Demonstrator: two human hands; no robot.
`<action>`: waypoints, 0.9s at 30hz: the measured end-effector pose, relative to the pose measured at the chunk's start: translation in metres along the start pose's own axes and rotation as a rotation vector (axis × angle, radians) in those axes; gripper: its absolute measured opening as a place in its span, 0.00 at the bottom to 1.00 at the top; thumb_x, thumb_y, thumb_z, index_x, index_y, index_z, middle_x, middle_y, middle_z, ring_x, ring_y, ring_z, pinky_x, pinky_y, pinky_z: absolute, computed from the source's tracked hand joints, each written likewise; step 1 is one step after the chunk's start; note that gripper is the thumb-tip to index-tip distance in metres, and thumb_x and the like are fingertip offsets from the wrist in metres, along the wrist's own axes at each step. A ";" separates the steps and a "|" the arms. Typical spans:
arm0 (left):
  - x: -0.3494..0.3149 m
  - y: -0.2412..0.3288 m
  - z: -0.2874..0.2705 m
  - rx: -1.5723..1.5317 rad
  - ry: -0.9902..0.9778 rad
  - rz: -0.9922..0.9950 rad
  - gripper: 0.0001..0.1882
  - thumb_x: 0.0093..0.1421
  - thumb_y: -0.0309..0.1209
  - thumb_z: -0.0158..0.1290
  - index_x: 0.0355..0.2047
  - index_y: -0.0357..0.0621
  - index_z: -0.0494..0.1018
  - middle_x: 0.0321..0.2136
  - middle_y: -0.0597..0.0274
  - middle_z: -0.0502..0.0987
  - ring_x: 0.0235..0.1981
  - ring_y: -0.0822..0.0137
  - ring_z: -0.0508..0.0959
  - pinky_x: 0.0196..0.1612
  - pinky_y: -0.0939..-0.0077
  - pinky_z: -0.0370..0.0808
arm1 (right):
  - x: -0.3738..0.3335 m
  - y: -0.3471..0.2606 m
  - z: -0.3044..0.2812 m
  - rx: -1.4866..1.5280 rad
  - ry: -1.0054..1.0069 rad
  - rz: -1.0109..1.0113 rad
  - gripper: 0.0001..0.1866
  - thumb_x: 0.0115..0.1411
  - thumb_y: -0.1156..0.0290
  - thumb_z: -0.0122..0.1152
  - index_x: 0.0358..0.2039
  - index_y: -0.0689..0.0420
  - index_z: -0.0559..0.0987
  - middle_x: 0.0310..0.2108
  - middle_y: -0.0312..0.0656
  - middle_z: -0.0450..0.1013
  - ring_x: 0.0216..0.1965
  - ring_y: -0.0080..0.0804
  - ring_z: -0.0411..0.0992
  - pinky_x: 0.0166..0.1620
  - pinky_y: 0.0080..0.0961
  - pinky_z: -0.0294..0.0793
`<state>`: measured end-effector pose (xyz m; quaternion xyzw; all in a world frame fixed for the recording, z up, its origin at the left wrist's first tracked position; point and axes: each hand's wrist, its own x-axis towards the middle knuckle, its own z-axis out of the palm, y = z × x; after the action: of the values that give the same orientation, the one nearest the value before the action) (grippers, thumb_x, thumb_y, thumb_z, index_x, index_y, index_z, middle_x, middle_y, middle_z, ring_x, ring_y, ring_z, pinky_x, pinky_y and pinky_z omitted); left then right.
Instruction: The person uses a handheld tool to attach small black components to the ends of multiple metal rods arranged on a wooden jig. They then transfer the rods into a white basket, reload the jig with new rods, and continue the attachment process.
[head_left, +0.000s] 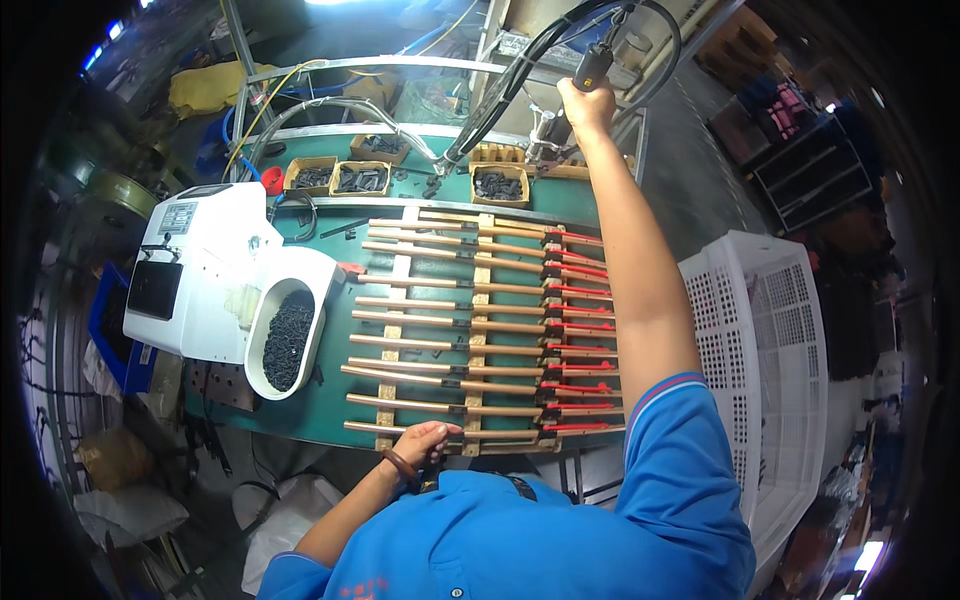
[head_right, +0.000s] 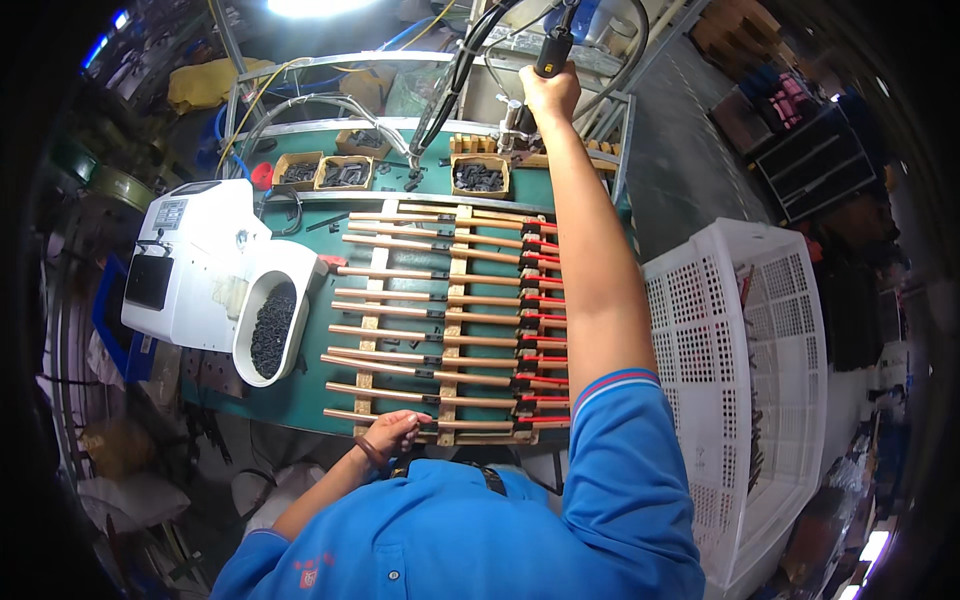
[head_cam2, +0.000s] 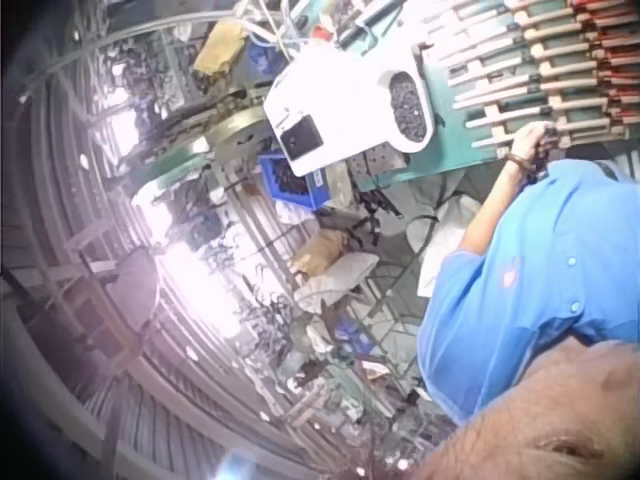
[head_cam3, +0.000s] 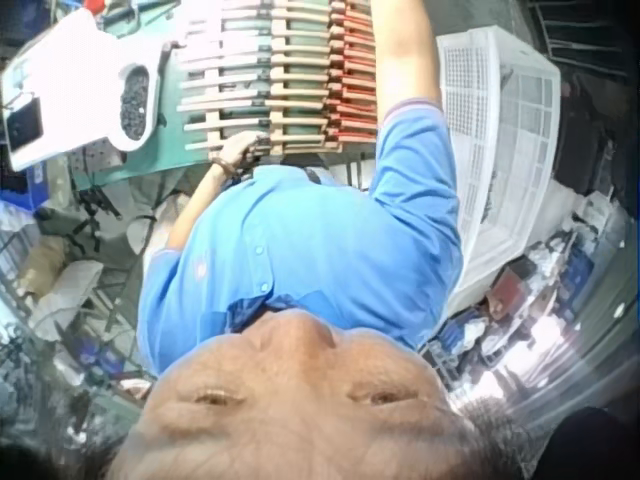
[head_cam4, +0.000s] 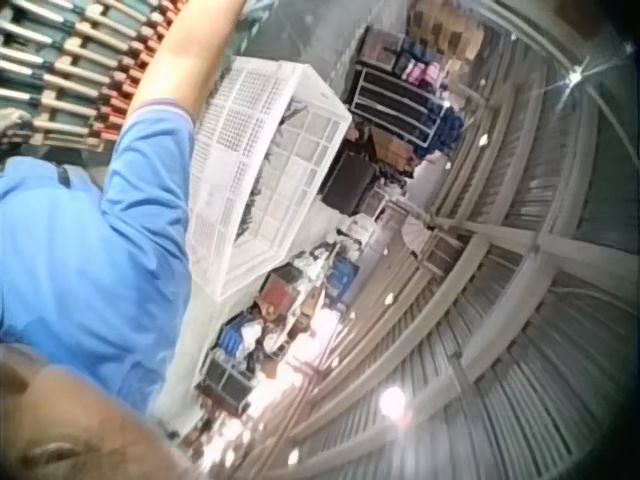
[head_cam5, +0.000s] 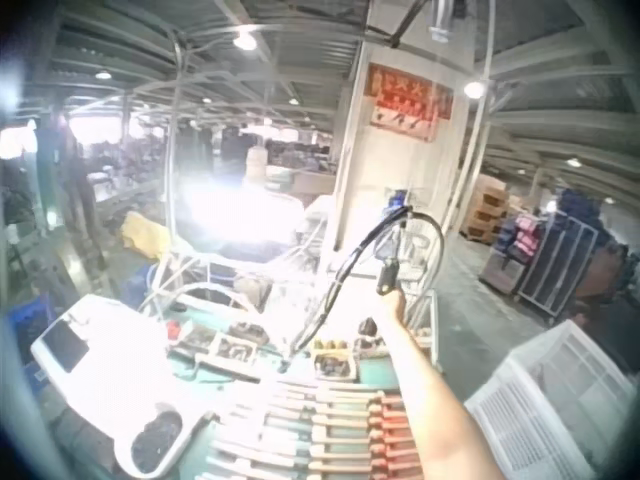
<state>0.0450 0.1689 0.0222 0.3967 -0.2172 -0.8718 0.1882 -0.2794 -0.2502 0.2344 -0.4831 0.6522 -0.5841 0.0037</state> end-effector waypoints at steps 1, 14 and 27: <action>0.003 -0.003 0.006 -0.123 -0.012 -0.008 0.17 0.65 0.36 0.47 0.49 0.36 0.70 0.20 0.73 0.67 0.19 0.81 0.63 0.22 0.87 0.63 | 0.007 0.008 0.009 0.008 -0.020 0.015 0.20 0.40 0.59 0.66 0.30 0.60 0.75 0.26 0.49 0.76 0.31 0.44 0.77 0.38 0.35 0.75; 0.011 0.056 -0.009 -0.442 0.570 0.864 0.13 0.65 0.31 0.44 0.46 0.35 0.68 0.28 0.62 0.73 0.26 0.73 0.72 0.27 0.80 0.70 | 0.013 0.084 0.010 -0.003 -0.158 -0.231 0.40 0.43 0.54 0.74 0.51 0.64 0.69 0.46 0.53 0.70 0.47 0.44 0.70 0.51 0.35 0.69; -0.023 0.119 -0.052 0.350 1.161 0.772 0.12 0.65 0.32 0.45 0.45 0.38 0.69 0.29 0.58 0.77 0.18 0.77 0.73 0.17 0.84 0.70 | -0.188 0.157 -0.122 -0.215 -0.824 -0.381 0.23 0.51 0.71 0.62 0.49 0.59 0.70 0.50 0.48 0.68 0.54 0.46 0.64 0.56 0.38 0.63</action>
<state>0.1181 0.0696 0.0683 0.7154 -0.3434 -0.3437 0.5021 -0.3469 -0.0616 0.0480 -0.7837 0.5529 -0.2627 0.1051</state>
